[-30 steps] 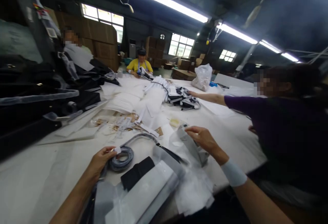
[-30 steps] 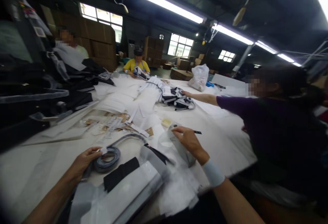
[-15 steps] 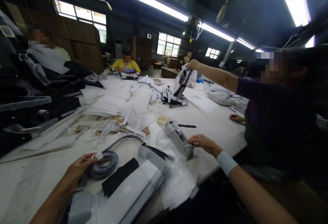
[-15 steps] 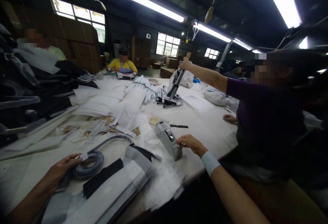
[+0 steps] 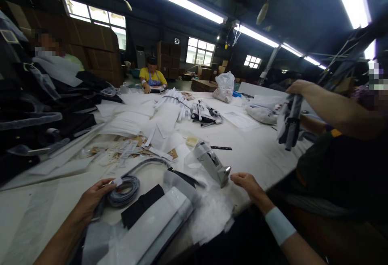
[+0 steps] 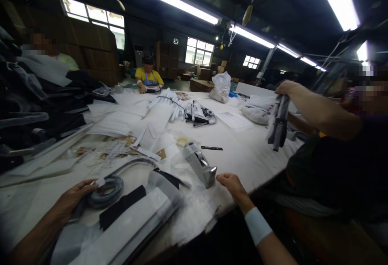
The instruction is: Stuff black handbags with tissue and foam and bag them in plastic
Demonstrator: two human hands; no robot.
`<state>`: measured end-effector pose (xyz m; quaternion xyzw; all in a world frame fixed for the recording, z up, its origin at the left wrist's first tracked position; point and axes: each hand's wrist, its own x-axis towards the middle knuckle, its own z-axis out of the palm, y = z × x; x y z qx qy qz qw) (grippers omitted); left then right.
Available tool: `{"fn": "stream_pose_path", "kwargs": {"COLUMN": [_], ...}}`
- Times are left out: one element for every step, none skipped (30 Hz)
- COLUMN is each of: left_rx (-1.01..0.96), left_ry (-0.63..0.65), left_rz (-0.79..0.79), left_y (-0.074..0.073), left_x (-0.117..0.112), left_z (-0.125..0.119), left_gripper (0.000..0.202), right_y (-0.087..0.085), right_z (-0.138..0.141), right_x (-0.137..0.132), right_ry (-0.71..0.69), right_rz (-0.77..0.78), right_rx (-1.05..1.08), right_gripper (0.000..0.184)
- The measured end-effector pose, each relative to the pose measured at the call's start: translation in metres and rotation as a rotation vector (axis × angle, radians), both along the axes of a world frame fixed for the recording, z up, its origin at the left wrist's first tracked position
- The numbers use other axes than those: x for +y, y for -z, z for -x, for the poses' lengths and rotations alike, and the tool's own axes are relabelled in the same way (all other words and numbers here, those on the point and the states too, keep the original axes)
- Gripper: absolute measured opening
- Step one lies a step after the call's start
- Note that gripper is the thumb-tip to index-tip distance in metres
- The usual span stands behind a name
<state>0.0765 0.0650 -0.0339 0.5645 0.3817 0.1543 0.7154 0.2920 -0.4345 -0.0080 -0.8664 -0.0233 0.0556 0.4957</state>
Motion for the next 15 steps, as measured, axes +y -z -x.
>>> {"fn": "stream_pose_path", "kwargs": {"left_rx": [-0.009,-0.023,-0.044,-0.067,-0.078,-0.086,-0.093,-0.101,-0.108,-0.112,-0.115,-0.117,-0.119,-0.123,-0.129], "left_ry": [-0.002,-0.004,-0.008,-0.013,-0.021,-0.034,-0.05,-0.058,-0.062,-0.066,-0.064,-0.059,-0.051,-0.043,-0.035], "left_rz": [-0.008,-0.015,-0.022,-0.028,-0.03,-0.032,-0.038,-0.044,-0.049,-0.055,-0.06,-0.065,-0.068,-0.071,-0.073], "left_y": [-0.001,-0.003,-0.003,-0.004,-0.003,-0.002,0.0,0.002,0.005,0.009,0.012,0.015,0.017,0.019,0.02], "left_x": [-0.001,-0.003,-0.005,-0.008,-0.01,-0.012,-0.013,-0.013,-0.012,-0.012,-0.011,-0.011,-0.011,-0.012,-0.013], "left_z": [0.0,0.0,0.0,0.001,0.001,0.001,0.0,0.0,-0.001,-0.002,-0.002,-0.002,-0.002,-0.001,-0.001], "left_gripper": [0.039,0.039,0.039,0.039,0.039,0.039,0.039,0.038,0.037,0.035,0.03,0.025,0.02,0.017,0.015], "right_y": [0.004,0.005,0.003,-0.002,-0.008,-0.017,-0.027,-0.037,-0.046,-0.055,-0.062,-0.067,-0.07,-0.07,-0.066], "right_z": [0.001,0.002,0.004,0.006,0.008,0.011,0.014,0.018,0.025,0.034,0.046,0.06,0.075,0.088,0.1], "right_x": [-0.005,-0.01,-0.016,-0.019,-0.02,-0.015,-0.004,0.014,0.039,0.069,0.104,0.141,0.179,0.216,0.251], "right_ry": [0.03,0.05,0.076,0.093,0.107,0.165,0.16,0.117,0.041,-0.064,-0.187,-0.333,-0.474,-0.606,-0.69], "right_rz": [0.029,0.057,0.073,0.076,0.067,0.013,-0.04,-0.09,-0.145,-0.186,-0.224,-0.277,-0.339,-0.387,-0.441], "right_rx": [-0.01,-0.02,-0.032,-0.036,-0.042,-0.058,-0.064,-0.082,-0.094,-0.093,-0.075,-0.035,0.009,0.064,0.109], "right_gripper": [0.028,0.026,0.026,0.028,0.032,0.037,0.042,0.045,0.046,0.047,0.046,0.044,0.042,0.041,0.039]}}
